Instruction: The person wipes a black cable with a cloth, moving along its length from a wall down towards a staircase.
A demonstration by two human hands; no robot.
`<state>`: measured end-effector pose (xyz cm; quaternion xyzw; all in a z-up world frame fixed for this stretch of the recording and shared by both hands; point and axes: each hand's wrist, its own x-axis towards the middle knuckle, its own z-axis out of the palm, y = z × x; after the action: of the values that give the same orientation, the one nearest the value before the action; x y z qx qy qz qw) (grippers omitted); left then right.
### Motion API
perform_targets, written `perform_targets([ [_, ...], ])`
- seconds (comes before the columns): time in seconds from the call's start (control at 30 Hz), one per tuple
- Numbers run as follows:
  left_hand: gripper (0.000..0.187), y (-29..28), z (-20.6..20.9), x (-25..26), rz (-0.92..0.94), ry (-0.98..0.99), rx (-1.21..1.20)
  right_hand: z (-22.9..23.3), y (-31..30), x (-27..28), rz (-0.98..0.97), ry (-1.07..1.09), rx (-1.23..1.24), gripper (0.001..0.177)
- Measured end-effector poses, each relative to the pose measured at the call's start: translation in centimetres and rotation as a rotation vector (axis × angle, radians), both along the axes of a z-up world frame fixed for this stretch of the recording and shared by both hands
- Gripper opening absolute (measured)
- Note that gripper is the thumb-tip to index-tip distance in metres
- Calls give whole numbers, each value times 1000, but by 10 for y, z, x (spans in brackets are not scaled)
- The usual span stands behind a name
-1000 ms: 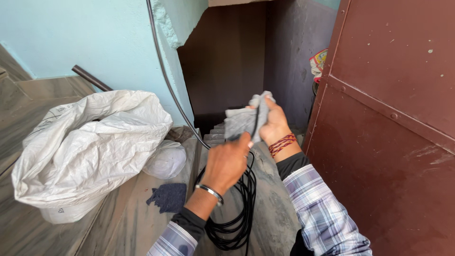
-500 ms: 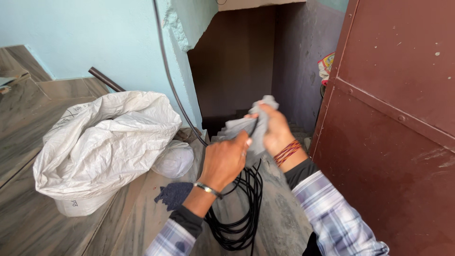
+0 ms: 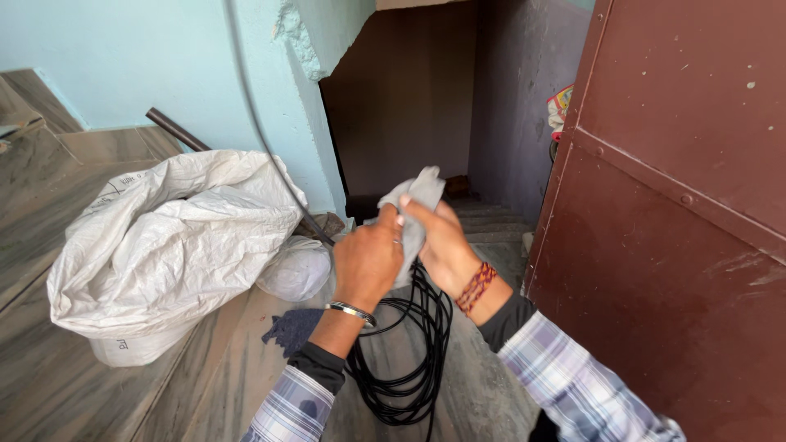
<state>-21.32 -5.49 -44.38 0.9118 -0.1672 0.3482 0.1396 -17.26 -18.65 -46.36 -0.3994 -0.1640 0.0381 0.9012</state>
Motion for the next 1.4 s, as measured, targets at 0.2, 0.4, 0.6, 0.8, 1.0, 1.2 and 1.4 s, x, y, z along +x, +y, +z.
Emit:
perform_targets([
  [0.2,18,13,9,-25,-113,5,76,-11,-42,20,-187,91,-160,18],
  [0.4,17,28,-2,-26,-133,-21,139,4,-119,51,-116,161,224,36],
  [0.6,25,36,-15,-1,66,35,139,10,-93,31,6,13,21,47],
  [0.8,25,20,-21,10,91,22,102,-75,-77,83,-19,114,-627,38],
  [1.0,23,22,-35,24,88,6,116,-140,-46,98,37,373,-1039,26],
  [1.2,13,37,-57,46,128,-120,215,-238,7,148,136,158,-944,20],
  [1.4,10,62,-79,73,279,-124,491,-371,65,135,307,-125,-1388,34],
])
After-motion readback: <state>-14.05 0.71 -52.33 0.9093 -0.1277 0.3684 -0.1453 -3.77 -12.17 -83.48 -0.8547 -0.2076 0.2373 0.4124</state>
